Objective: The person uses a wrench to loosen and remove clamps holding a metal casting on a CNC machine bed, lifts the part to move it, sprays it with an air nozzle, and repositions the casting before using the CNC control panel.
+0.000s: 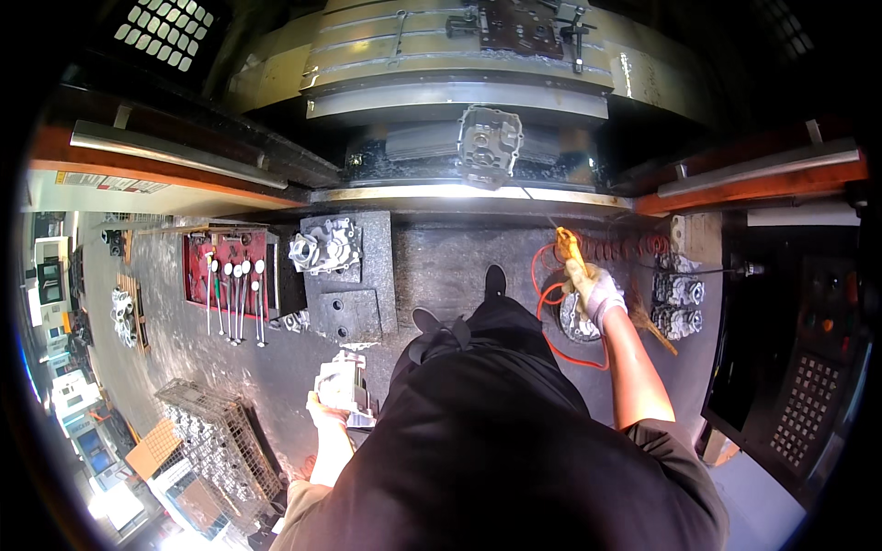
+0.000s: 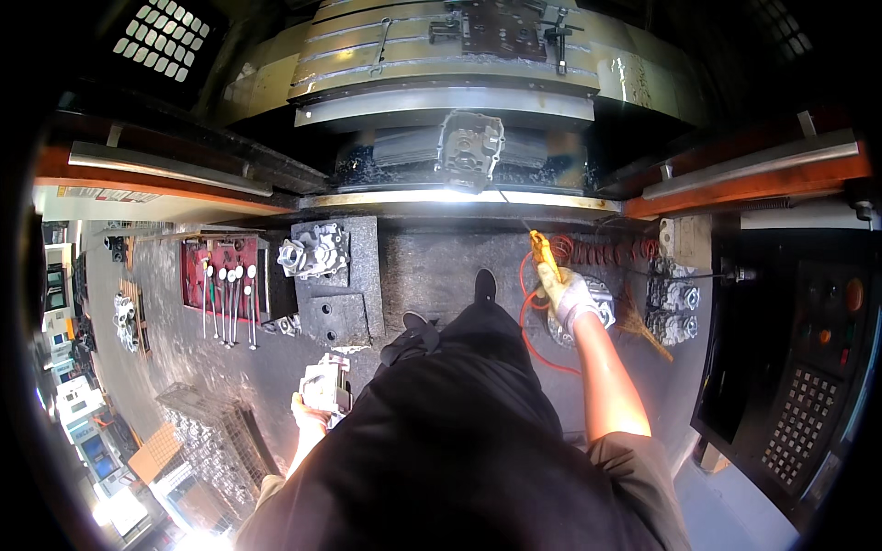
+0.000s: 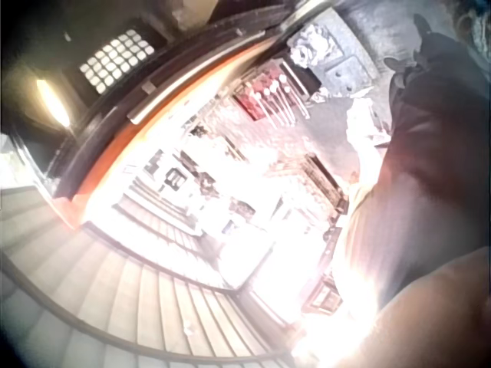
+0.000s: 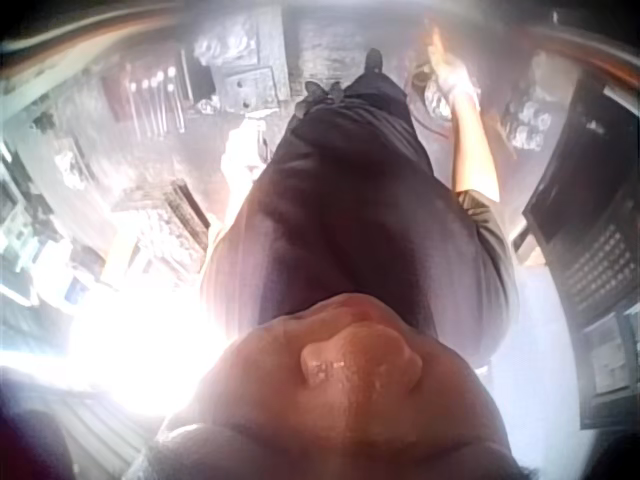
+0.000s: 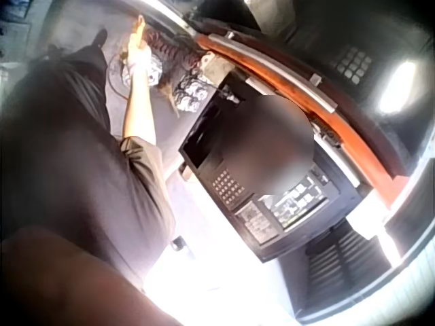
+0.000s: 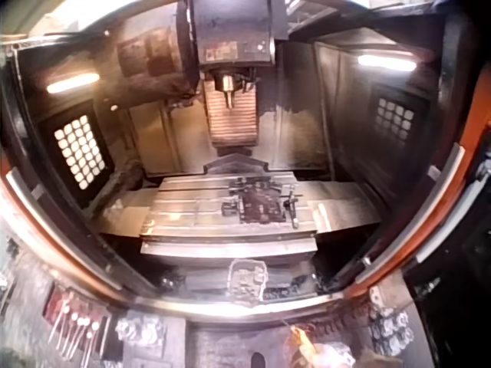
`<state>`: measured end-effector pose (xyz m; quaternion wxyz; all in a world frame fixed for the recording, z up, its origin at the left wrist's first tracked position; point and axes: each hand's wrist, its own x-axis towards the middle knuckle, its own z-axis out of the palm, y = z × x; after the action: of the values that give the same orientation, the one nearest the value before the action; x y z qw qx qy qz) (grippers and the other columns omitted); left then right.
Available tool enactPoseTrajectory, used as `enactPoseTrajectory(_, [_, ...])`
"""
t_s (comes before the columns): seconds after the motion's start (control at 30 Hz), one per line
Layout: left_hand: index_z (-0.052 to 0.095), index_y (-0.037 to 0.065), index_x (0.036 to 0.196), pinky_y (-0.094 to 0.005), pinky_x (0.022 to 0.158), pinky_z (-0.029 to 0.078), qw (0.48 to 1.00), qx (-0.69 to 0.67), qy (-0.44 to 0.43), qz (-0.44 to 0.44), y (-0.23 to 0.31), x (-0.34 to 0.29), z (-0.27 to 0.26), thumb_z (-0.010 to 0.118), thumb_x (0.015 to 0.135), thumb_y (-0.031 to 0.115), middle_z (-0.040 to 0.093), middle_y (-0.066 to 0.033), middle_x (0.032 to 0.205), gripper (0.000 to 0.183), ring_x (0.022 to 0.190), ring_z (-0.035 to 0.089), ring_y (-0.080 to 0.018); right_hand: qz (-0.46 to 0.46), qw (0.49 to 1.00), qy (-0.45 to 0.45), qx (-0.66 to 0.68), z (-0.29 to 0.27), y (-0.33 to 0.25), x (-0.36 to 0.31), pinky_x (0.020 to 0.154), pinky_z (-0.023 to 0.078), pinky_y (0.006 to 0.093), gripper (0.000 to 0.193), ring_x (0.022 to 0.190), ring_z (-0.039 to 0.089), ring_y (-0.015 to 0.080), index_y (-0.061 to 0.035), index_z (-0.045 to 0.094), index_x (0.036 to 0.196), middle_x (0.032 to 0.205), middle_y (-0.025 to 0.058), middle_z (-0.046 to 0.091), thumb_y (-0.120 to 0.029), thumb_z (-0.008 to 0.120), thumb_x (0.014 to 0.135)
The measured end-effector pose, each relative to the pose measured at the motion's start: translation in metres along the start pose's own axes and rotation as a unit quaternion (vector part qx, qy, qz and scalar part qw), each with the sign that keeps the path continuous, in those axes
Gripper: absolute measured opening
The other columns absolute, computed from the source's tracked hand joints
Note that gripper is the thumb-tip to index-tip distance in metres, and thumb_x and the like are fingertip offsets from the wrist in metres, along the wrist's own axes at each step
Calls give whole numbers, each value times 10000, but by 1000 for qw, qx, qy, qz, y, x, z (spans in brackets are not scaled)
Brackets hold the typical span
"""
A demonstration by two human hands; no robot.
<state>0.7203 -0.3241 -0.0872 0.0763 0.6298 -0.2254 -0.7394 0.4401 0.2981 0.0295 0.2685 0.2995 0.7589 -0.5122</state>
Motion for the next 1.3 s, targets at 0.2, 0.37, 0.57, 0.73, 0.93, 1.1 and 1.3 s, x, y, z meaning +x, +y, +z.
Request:
enactPoseTrajectory(0.2, [629, 98, 1304, -616, 913, 527, 999, 22, -11, 21, 1, 2, 4, 402, 985, 570, 661, -153, 1305, 613, 1156, 643, -392, 16, 1000, 16, 19, -4, -17, 6, 464, 423, 331, 530, 472, 502, 143, -32, 672, 974, 728, 52, 658, -559, 615, 965])
enactPoseTrajectory(0.37, [630, 87, 1300, -606, 926, 526, 999, 37, -11, 30, -1, -15, 6, 385, 986, 533, 665, -148, 1299, 598, 1142, 652, -386, -13, 999, 35, -4, -12, -26, 55, 404, 418, 327, 600, 451, 510, 143, -27, 665, 1057, 688, 48, 636, -617, 580, 988])
enactPoseTrajectory(0.57, [606, 81, 1351, -580, 929, 544, 997, 20, -21, 71, -19, -41, -4, 353, 995, 513, 659, -152, 1326, 614, 1141, 666, -371, 6, 998, 51, -35, -20, -64, 103, 393, 423, 345, 568, 454, 515, 154, -38, 653, 1084, 727, 60, 655, -594, 577, 997])
enactPoseTrajectory(0.73, [587, 67, 1364, -553, 867, 577, 998, -3, -28, 60, -29, -53, -42, 342, 1018, 543, 664, -153, 1320, 637, 1137, 675, -355, 24, 997, 46, -51, -21, -92, 136, 384, 422, 320, 580, 452, 506, 139, -48, 651, 1134, 779, 68, 694, -606, 565, 1000])
enactPoseTrajectory(0.93, [566, 75, 1385, -561, 855, 572, 996, -86, -32, -13, -39, -62, -75, 388, 1016, 585, 590, -197, 1415, 655, 1182, 636, -400, 25, 995, 31, -94, -16, -108, 176, 389, 418, 337, 681, 430, 517, 172, -37, 692, 871, 628, 45, 613, -691, 531, 976])
enactPoseTrajectory(1.1, [561, 77, 1393, -574, 897, 549, 986, -153, -55, -31, -49, -59, -97, 408, 1007, 594, 550, -218, 1458, 663, 1236, 592, -431, 5, 998, -3, -60, 0, -131, 176, 365, 388, 329, 567, 421, 474, 153, -48, 662, 993, 709, 54, 657, -606, 561, 1002])
enactPoseTrajectory(1.3, [559, 76, 1394, -584, 942, 520, 830, -503, -138, -199, -52, -52, -124, 424, 998, 604, 520, -233, 1485, 674, 1289, 545, -457, 0, 998, -27, -63, 24, -161, 168, 364, 398, 327, 534, 437, 476, 147, -50, 654, 1074, 734, 44, 664, -573, 571, 1012])
